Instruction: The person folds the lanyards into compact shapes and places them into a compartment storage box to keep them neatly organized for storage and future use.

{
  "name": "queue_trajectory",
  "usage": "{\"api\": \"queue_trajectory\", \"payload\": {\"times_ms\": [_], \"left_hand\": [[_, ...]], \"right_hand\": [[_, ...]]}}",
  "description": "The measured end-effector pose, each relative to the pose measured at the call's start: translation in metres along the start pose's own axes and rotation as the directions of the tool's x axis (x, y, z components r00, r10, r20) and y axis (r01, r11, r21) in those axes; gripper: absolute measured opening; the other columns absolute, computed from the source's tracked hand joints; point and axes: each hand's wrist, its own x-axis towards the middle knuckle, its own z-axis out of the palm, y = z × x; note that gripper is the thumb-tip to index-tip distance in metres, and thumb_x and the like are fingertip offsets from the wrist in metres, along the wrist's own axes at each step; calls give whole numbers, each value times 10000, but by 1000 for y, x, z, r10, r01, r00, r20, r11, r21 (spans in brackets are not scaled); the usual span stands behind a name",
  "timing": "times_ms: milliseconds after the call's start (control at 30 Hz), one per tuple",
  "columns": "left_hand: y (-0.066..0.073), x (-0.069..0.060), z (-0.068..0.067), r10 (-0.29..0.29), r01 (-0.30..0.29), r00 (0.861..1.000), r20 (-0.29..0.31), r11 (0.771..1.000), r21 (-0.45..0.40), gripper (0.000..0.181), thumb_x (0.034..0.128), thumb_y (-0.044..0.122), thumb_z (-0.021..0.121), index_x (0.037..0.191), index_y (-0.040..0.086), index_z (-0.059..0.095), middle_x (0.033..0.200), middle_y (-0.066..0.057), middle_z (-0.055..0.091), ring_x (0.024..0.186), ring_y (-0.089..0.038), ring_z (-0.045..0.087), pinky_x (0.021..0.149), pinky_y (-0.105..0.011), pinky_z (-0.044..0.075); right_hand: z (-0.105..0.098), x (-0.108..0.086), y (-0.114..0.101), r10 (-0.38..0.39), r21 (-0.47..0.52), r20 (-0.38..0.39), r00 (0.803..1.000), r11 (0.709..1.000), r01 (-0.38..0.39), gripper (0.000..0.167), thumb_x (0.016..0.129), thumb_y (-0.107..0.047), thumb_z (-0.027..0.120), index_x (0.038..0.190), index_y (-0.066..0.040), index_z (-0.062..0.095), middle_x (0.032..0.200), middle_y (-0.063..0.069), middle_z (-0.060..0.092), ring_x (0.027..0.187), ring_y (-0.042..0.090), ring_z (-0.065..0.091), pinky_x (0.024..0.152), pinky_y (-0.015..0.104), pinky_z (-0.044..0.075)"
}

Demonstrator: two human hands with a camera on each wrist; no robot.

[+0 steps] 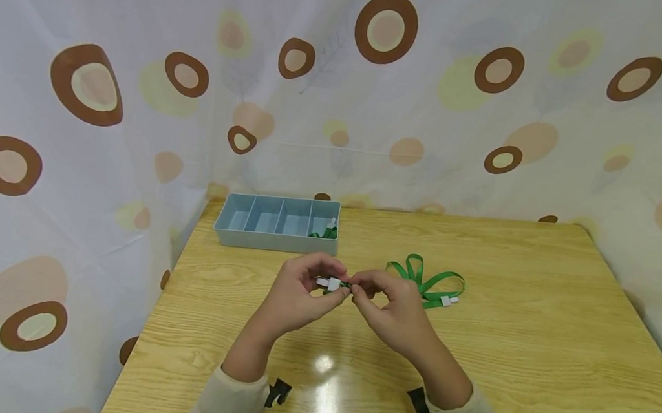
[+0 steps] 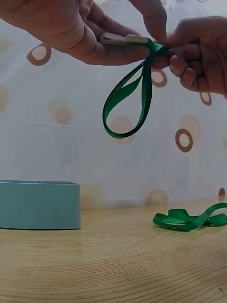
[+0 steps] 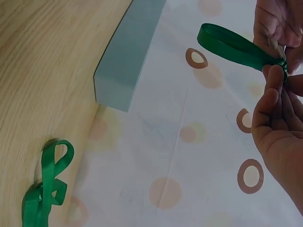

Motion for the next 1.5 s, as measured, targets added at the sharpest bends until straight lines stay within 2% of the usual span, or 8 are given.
{"api": "queue_trajectory", "payload": {"times_ms": [200,500,800,1033,1133,1267,1367,1500], "left_hand": [[-3,0,0,22,-22,1000,-23,1000,-17,244,883,4,849,1087,47,720,1073,-168,736,1058,-242,740,885,-436,651],[0,-1,-1,-15,16,998,-67,1000,13,261,842,58,903,1038,106,737,1009,-90,762,1014,-220,752,818,-358,642],[1,-1,-2,-11,12,994,-104,1000,8,212,859,-12,855,1009,69,727,994,-117,751,969,-207,743,792,-326,648],[-1,-1,-1,24,-24,992,-122,1000,3,178,886,-94,749,1023,13,707,1015,-184,702,865,-172,678,780,-264,626],[-2,-1,-2,69,-71,991,-112,997,-8,174,896,-121,724,1020,-4,688,1015,-202,681,860,-149,653,791,-246,612],[-1,-2,-5,143,-148,986,-88,987,-53,161,901,-148,711,1002,-28,674,1011,-237,666,864,-138,639,797,-230,601],[1,-2,-8,185,-191,980,-75,978,-82,158,898,-164,707,993,-41,675,1004,-257,665,858,-131,640,786,-222,600],[1,-2,-10,222,-226,974,-50,970,-94,154,902,-173,707,1000,-58,676,994,-278,661,856,-120,645,767,-221,602]], "right_hand": [[-2,0,-3,13,47,5,1000,999,-13,200,1030,-15,664,1141,-94,810,955,-30,812,863,85,744,764,287,628],[-6,-7,4,-47,259,98,994,966,20,330,1088,42,472,1258,21,753,1138,144,798,1027,123,756,936,305,620],[-6,-7,4,-102,238,176,979,969,58,380,1103,29,423,1398,30,663,1320,159,744,1167,193,738,1006,337,609],[-1,-6,7,4,132,90,996,991,-16,286,1063,-35,606,1328,-59,710,1173,71,785,1011,175,735,915,314,605],[1,-5,15,73,88,91,993,993,-81,338,1014,-89,712,1348,-136,689,1239,57,737,1026,197,685,875,347,583],[2,-6,24,141,81,142,980,985,-153,505,964,-148,790,1426,-230,606,1420,45,602,1168,232,622,934,422,547],[3,-6,28,135,93,146,980,984,-150,540,942,-147,816,1425,-247,595,1471,39,552,1245,248,589,963,464,526],[3,-6,31,81,103,129,988,990,-95,405,920,-111,833,1274,-219,670,1441,72,570,1252,230,570,943,428,547]]}}
